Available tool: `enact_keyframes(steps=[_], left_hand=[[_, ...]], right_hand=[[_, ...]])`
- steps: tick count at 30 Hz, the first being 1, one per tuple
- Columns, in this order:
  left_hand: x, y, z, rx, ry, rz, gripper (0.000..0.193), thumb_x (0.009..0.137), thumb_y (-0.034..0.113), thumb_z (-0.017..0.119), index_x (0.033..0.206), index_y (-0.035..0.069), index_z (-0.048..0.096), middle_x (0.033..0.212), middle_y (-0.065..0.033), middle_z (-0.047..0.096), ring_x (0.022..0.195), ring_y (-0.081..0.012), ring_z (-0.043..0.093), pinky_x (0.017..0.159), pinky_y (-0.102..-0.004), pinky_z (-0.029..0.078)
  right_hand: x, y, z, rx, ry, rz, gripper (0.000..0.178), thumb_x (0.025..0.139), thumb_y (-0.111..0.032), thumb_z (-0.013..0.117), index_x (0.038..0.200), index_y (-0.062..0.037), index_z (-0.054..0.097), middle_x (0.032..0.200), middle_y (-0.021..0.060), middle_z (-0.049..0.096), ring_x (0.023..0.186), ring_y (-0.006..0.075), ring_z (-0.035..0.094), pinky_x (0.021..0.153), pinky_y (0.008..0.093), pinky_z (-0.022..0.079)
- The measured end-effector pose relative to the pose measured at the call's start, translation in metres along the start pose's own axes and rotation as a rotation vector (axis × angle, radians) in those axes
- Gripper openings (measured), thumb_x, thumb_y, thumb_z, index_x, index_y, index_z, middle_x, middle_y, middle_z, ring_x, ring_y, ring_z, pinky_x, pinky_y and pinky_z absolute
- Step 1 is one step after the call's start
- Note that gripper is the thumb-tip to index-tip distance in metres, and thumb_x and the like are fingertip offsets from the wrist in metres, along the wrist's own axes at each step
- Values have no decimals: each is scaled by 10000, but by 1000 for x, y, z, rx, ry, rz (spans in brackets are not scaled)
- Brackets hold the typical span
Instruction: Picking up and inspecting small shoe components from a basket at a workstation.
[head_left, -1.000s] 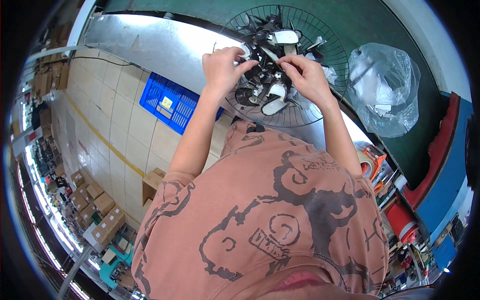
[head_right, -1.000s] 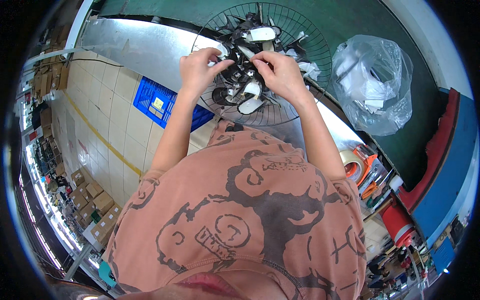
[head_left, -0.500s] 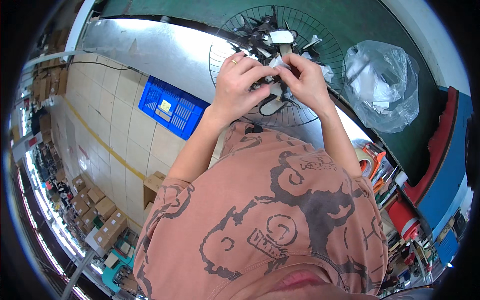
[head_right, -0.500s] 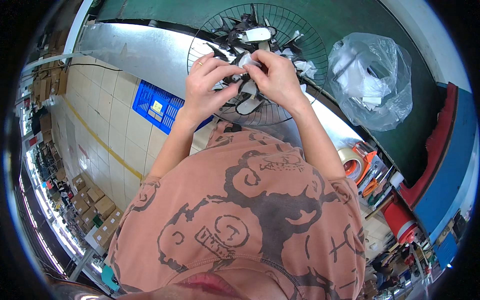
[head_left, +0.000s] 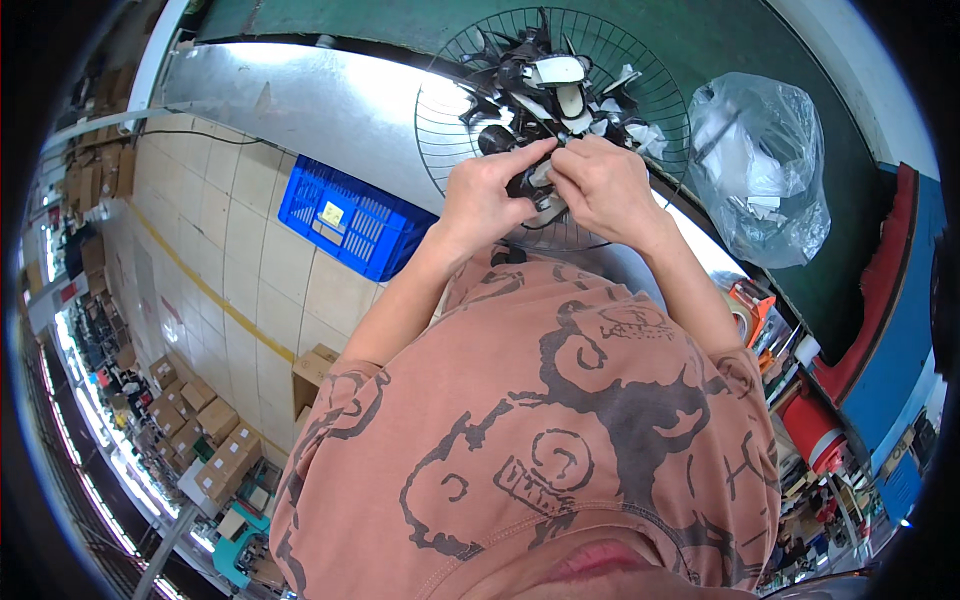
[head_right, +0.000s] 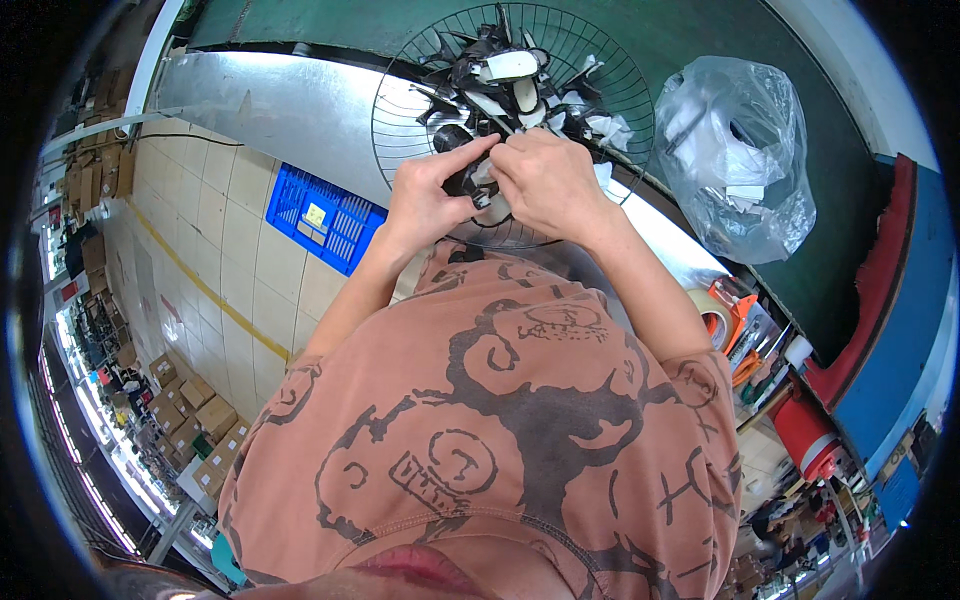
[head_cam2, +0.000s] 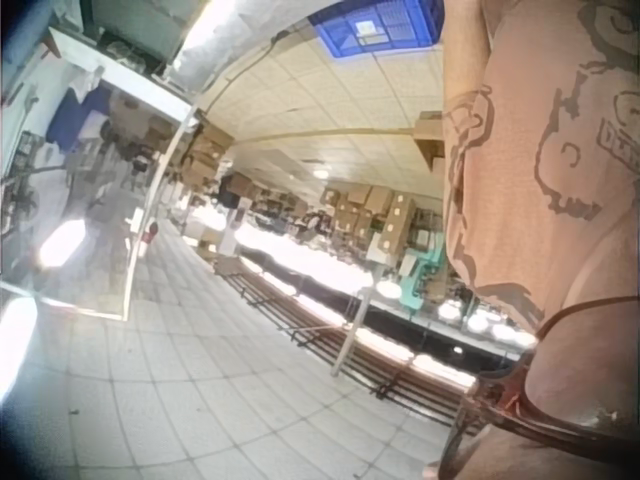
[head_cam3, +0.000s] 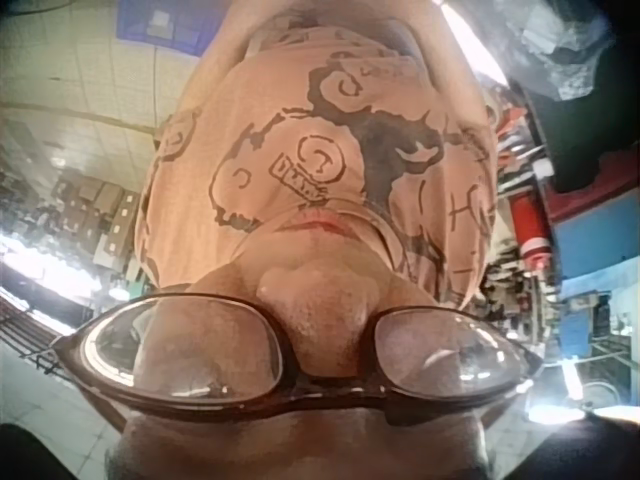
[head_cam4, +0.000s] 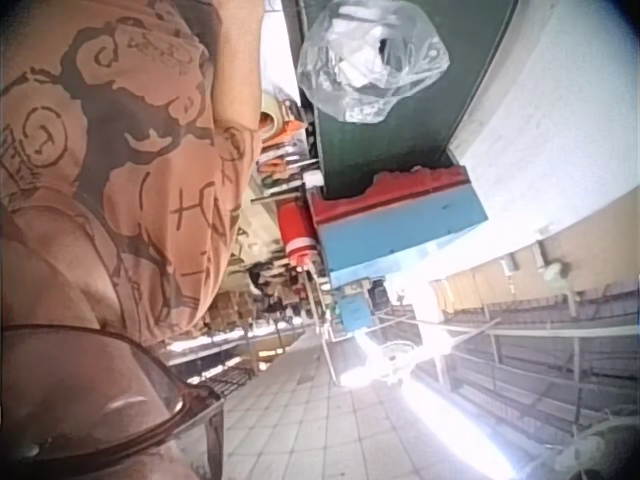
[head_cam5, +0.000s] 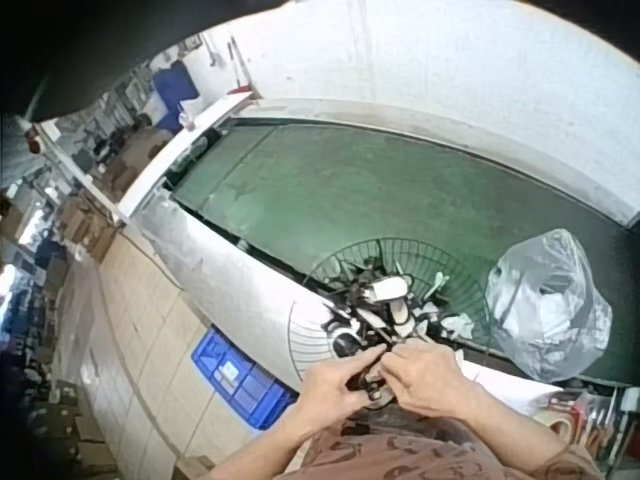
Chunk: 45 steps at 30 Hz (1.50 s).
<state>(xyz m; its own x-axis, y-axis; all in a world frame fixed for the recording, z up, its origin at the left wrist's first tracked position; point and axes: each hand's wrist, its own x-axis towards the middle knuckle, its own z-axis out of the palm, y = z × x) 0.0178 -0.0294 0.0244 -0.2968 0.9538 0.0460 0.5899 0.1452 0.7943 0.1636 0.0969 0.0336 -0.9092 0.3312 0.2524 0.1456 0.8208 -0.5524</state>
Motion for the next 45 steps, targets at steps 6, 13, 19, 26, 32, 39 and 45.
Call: enact_keyframes(steps=[6,13,19,26,32,39,45], left_hand=[[11,3,-3,-217,205,-61,587,608,48,756,1187,130,695,936,-140,733,801,-163,716,734,-284,542],[24,-10,-27,-611,106,-171,587,744,-97,730,1305,17,598,1191,-59,651,1024,-105,604,873,-246,502],[27,-19,-25,-709,122,-208,596,721,-49,732,1299,6,597,1081,-69,680,947,-103,625,861,-252,506],[21,-5,-23,-735,-28,-259,611,725,-45,728,1317,-2,585,1110,-60,666,943,-99,619,837,-254,515],[13,3,-17,-712,-54,-280,569,693,-12,721,1255,-4,629,952,-33,671,790,-71,611,696,-220,505],[17,17,-19,-803,19,-385,524,693,-1,700,1213,-18,647,804,-34,669,642,-65,598,583,-212,484],[-13,28,-13,-777,-371,-359,510,612,-12,725,1120,41,725,1031,-45,710,898,-97,632,789,-249,512]], right_hand=[[-7,5,-11,645,33,223,166,897,-99,596,755,-27,546,714,25,571,653,169,531,596,293,421],[-3,15,-43,945,145,396,226,979,-173,554,829,-17,620,734,2,598,672,70,502,608,236,400],[-2,35,-21,20,187,367,115,900,-166,615,904,-57,653,857,92,646,729,291,575,668,386,479],[16,-6,-10,397,288,127,280,752,-47,736,1028,-77,706,872,69,640,799,229,613,681,319,499],[14,-2,12,445,345,67,140,752,-38,733,889,-57,708,779,68,633,688,228,627,603,320,492],[24,-17,23,301,596,155,81,783,-29,712,791,-47,634,744,83,613,637,239,606,562,328,479],[31,64,-32,202,863,392,44,842,-62,694,844,-31,663,784,56,659,671,148,613,606,277,479]])
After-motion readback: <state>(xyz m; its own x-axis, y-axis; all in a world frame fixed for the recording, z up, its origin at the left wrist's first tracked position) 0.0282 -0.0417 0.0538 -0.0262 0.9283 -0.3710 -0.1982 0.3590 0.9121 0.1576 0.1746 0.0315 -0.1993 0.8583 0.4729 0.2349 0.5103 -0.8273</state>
